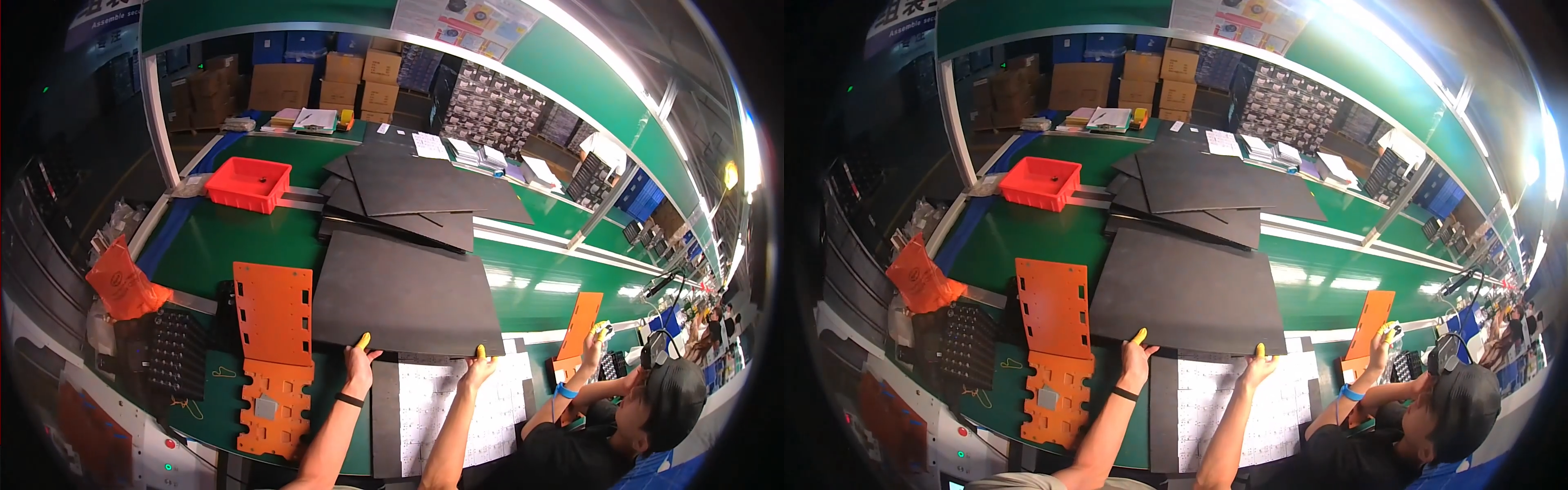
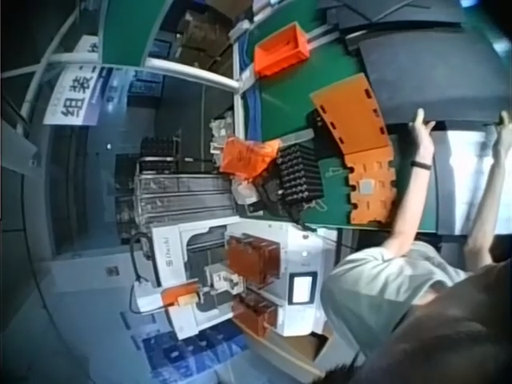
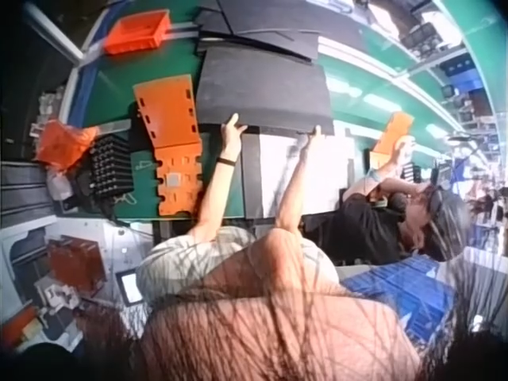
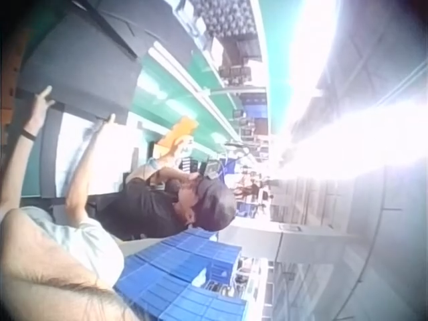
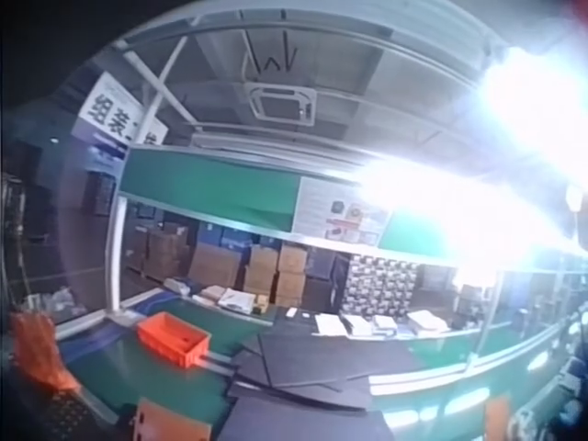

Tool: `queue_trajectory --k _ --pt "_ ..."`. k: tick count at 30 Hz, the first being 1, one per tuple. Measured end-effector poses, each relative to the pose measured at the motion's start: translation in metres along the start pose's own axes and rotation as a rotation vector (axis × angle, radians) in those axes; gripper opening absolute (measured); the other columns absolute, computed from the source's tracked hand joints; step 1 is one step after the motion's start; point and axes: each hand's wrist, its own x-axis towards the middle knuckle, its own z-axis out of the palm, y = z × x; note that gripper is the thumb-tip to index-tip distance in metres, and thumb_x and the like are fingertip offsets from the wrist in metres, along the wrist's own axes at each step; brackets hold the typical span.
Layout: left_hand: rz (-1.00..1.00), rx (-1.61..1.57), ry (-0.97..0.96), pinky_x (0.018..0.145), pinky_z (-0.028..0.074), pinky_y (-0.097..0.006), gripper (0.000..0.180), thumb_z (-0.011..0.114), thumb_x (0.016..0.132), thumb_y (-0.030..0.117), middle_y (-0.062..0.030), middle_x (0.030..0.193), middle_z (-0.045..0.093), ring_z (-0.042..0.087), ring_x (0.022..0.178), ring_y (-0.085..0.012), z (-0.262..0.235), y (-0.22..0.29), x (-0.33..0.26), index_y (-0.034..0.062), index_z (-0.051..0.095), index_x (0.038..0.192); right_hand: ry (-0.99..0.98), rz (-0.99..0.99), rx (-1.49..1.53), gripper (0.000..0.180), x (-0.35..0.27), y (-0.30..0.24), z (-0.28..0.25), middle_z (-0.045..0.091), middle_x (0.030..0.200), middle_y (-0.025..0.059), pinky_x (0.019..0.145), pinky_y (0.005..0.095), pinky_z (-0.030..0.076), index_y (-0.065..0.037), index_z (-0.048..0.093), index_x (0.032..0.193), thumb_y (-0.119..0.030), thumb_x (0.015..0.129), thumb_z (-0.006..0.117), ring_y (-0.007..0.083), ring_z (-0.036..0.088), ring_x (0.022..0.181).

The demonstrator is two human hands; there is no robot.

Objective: Assembling and labeling plastic components at a factory workstation.

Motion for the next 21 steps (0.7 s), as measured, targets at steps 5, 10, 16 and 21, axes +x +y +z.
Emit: queue_trajectory --k 5,10,16,21 --pt "-0.009 -0.039 0.044 0.065 0.062 -0.035 0.02 0.045 0.095 0.009 -0.0089 0.105 0.06 0.061 0.088 -0.0186 0.01 0.001 0.01 0.0034 0.052 0.113 -0.055 0.04 0.007 0.033 0.017 0.007 0.006 0.06 0.09 0.0026 0.052 0.0225 0.044 -0.008 0.05 0.124 -0.003 0.094 0.064 0.01 0.055 0.067" --pt "0.05 0.051 0.094 0.068 0.064 -0.037 0.027 0.065 0.093 0.02 -0.0099 0.101 0.053 0.057 0.084 -0.0189 0.034 0.013 0.035 0.0 0.052 0.105 -0.117 0.118 -0.099 0.029 0.048 0.026 0.029 0.058 0.086 0.0047 0.045 0.0226 0.041 -0.006 0.047 0.124 0.0 0.096 0.054 0.0095 0.052 0.058" --pt "-0.019 -0.047 0.146 0.081 0.061 -0.045 0.04 0.059 0.092 0.018 -0.0127 0.115 0.047 0.054 0.099 -0.0224 0.019 0.008 0.038 0.0006 0.04 0.122 -0.145 0.235 -0.469 0.018 0.079 0.015 0.019 0.059 0.056 0.0098 0.036 0.0291 0.043 0.005 0.057 0.097 -0.01 0.095 0.066 0.016 0.047 0.036" --pt "0.268 0.023 0.301 0.106 0.044 -0.045 0.075 0.051 0.09 0.0 -0.016 0.151 0.029 0.038 0.135 -0.0287 0.003 0.022 0.007 0.0132 0.017 0.155 -0.172 0.184 -0.521 0.014 0.093 0.02 -0.015 0.058 0.058 0.0069 0.037 0.0287 0.034 0.003 0.059 0.091 -0.007 0.092 0.068 0.0135 0.05 0.043"
